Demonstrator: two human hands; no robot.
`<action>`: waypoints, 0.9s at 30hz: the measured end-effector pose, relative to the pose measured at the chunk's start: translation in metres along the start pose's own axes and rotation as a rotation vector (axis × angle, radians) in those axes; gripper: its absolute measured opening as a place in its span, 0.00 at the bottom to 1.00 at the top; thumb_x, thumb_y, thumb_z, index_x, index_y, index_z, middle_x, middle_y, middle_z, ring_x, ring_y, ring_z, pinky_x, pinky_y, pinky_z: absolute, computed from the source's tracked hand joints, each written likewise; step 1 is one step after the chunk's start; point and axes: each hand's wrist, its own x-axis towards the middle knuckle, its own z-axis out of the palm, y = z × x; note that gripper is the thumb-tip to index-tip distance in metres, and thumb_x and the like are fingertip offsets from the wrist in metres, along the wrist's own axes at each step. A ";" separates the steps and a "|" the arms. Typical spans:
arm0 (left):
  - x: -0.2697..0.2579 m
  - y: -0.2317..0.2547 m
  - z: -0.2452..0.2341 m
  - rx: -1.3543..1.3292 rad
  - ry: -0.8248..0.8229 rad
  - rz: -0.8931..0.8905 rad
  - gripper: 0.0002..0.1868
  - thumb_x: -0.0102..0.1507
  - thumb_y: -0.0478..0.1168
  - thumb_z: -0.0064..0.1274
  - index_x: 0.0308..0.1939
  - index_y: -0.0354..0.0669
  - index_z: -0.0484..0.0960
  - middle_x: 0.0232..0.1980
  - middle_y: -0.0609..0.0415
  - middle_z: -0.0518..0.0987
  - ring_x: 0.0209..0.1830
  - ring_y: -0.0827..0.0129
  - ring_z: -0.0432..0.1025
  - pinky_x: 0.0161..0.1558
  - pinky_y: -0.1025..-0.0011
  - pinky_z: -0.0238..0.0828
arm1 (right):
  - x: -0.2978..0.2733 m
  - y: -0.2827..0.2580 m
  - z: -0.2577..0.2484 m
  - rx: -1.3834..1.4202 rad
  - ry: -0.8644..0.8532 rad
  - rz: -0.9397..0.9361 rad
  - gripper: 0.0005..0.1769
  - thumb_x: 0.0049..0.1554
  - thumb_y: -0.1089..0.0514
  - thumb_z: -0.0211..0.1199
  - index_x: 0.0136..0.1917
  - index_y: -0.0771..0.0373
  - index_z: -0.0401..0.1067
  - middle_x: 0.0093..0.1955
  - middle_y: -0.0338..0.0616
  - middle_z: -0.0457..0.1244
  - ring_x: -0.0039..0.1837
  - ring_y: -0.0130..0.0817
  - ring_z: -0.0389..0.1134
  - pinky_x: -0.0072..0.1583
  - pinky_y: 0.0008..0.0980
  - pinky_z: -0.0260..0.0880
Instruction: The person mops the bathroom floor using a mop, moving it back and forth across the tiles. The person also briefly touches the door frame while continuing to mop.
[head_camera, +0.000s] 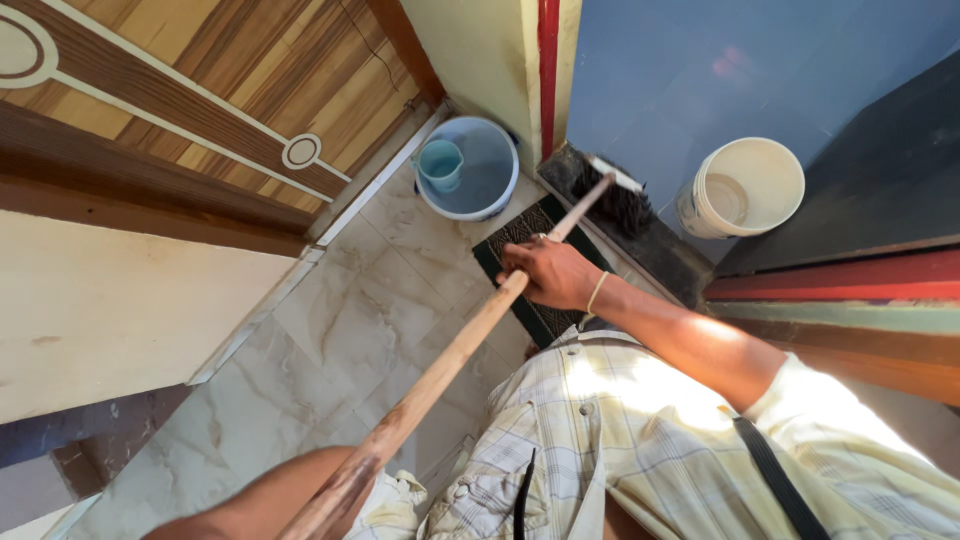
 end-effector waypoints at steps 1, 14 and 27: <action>0.016 -0.003 0.011 -0.008 0.089 0.114 0.13 0.63 0.42 0.59 0.40 0.37 0.74 0.33 0.50 0.76 0.30 0.62 0.67 0.32 0.62 0.61 | 0.009 0.004 -0.006 -0.002 0.040 -0.030 0.15 0.59 0.49 0.66 0.44 0.60 0.67 0.36 0.50 0.64 0.47 0.54 0.69 0.46 0.51 0.70; 0.164 -0.015 0.058 0.062 0.220 0.288 0.13 0.58 0.43 0.70 0.32 0.37 0.84 0.20 0.59 0.75 0.15 0.78 0.61 0.21 0.74 0.52 | 0.040 0.147 0.037 0.133 0.046 0.310 0.10 0.56 0.54 0.67 0.40 0.62 0.72 0.44 0.52 0.67 0.47 0.54 0.70 0.51 0.49 0.68; 0.109 0.029 0.014 -0.126 0.299 0.563 0.13 0.68 0.37 0.59 0.42 0.29 0.71 0.18 0.57 0.69 0.13 0.79 0.59 0.19 0.72 0.57 | -0.020 0.043 0.046 0.117 0.108 0.326 0.18 0.61 0.45 0.62 0.40 0.62 0.71 0.38 0.54 0.68 0.45 0.58 0.68 0.49 0.52 0.68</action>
